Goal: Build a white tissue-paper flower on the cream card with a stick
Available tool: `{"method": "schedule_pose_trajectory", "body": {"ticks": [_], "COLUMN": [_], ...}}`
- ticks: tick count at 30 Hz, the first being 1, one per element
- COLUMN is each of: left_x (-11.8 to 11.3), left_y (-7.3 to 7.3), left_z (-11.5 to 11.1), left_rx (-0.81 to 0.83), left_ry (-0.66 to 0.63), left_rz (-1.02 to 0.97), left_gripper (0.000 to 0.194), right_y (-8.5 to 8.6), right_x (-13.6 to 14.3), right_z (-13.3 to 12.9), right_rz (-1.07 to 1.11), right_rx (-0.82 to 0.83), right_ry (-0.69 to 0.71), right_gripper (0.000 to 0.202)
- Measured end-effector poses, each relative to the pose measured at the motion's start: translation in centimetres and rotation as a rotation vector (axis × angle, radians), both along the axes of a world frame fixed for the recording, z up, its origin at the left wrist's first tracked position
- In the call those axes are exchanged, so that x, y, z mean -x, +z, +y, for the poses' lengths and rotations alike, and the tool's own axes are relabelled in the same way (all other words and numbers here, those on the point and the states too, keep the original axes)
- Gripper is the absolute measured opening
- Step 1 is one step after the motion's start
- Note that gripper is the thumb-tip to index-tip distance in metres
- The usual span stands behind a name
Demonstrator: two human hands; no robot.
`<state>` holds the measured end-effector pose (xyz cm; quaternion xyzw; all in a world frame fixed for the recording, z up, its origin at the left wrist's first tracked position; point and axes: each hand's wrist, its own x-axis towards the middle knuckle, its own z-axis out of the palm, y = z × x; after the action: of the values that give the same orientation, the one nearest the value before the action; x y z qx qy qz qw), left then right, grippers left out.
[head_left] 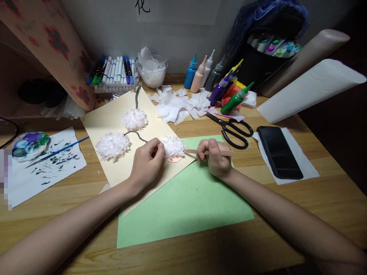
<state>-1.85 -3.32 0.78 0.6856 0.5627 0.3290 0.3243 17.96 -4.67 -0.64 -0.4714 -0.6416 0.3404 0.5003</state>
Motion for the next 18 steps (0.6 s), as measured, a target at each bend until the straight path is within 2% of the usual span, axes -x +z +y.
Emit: {"method": "schedule_pose_trajectory", "body": {"ticks": [6,10,13,18], "left_x": [-0.1,-0.1,0.0,0.1], "left_y": [-0.1,0.1,0.1,-0.3], "left_z": [-0.1,-0.3,-0.6,-0.8], "left_rx": [-0.030,-0.091,-0.221,-0.468], "left_ry": [-0.020,-0.107,-0.283,-0.721], "left_rz": [0.009,0.022,0.066,0.214], "left_gripper": [0.028,0.027,0.026,0.022], "right_y": [2.0,3.1,3.5,3.5], "right_x": [1.3,2.2,2.3,0.9], "right_z": [1.5,2.7,3.2,2.5], "right_rz": [-0.114,-0.136,-0.119,0.096], "right_rx": [-0.001,0.084,0.125,0.135], "right_ry": [0.064,0.072,0.082,0.033], "right_gripper": [0.057,0.057,0.058,0.058]}}
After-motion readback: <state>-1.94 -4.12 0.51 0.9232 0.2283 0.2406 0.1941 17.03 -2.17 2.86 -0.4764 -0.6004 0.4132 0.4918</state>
